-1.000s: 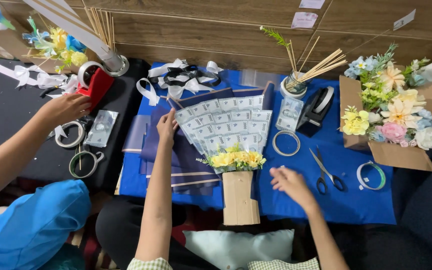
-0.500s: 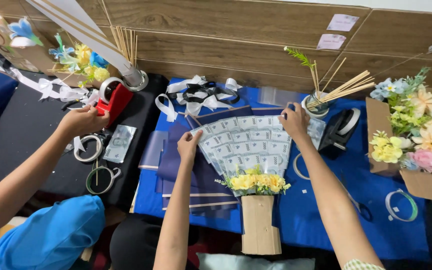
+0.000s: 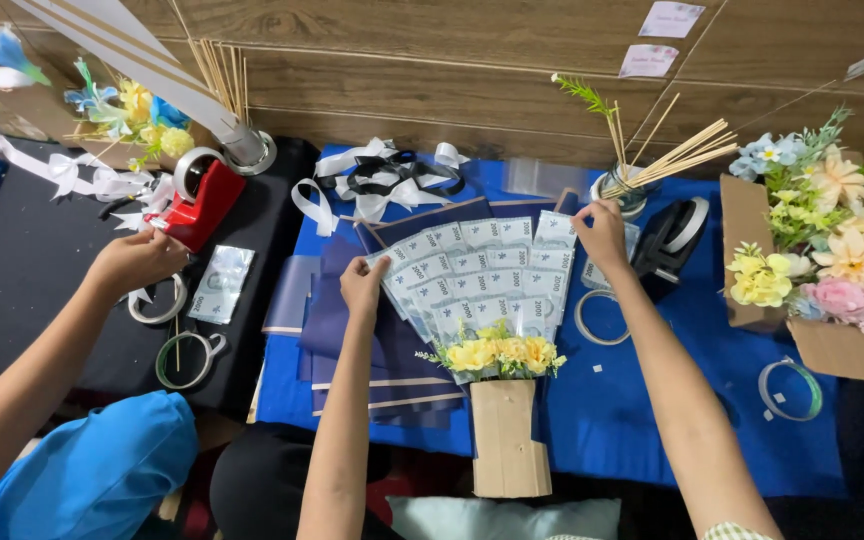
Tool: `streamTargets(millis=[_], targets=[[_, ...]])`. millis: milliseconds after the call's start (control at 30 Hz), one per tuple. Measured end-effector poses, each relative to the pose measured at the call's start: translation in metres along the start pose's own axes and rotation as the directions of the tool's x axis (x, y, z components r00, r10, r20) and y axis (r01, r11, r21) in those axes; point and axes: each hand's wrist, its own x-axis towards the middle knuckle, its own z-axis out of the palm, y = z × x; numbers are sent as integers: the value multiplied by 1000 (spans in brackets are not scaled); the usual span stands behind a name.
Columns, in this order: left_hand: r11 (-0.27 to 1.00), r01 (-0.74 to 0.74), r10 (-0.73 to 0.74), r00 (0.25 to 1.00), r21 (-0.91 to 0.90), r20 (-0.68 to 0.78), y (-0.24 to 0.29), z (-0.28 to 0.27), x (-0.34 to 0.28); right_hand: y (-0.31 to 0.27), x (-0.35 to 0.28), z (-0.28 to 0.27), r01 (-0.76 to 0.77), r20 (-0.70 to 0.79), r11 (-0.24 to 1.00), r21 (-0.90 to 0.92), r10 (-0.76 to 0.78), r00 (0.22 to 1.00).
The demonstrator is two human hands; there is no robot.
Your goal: The person wraps a bouquet of yellow flowers and banknotes in brown paper while sitting on the floor. They use tape to secure the wrapping and adjust the arrangement of the flowers and money.
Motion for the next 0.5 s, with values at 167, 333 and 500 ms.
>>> streamTargets(millis=[167,333,500], targets=[[1000,5,-5,1000,-10,7,-3,-1,1,-2,-4,4,-16,31,999,39,15,999],[999,24,-24,999,-27,23,-3,-2,1,-27,-19,-10,-82,62,988,133,74,995],[998,10,-8,1000,-58,28,0,-3,1,-33,-28,-10,-34,-8,999,26,35,999]])
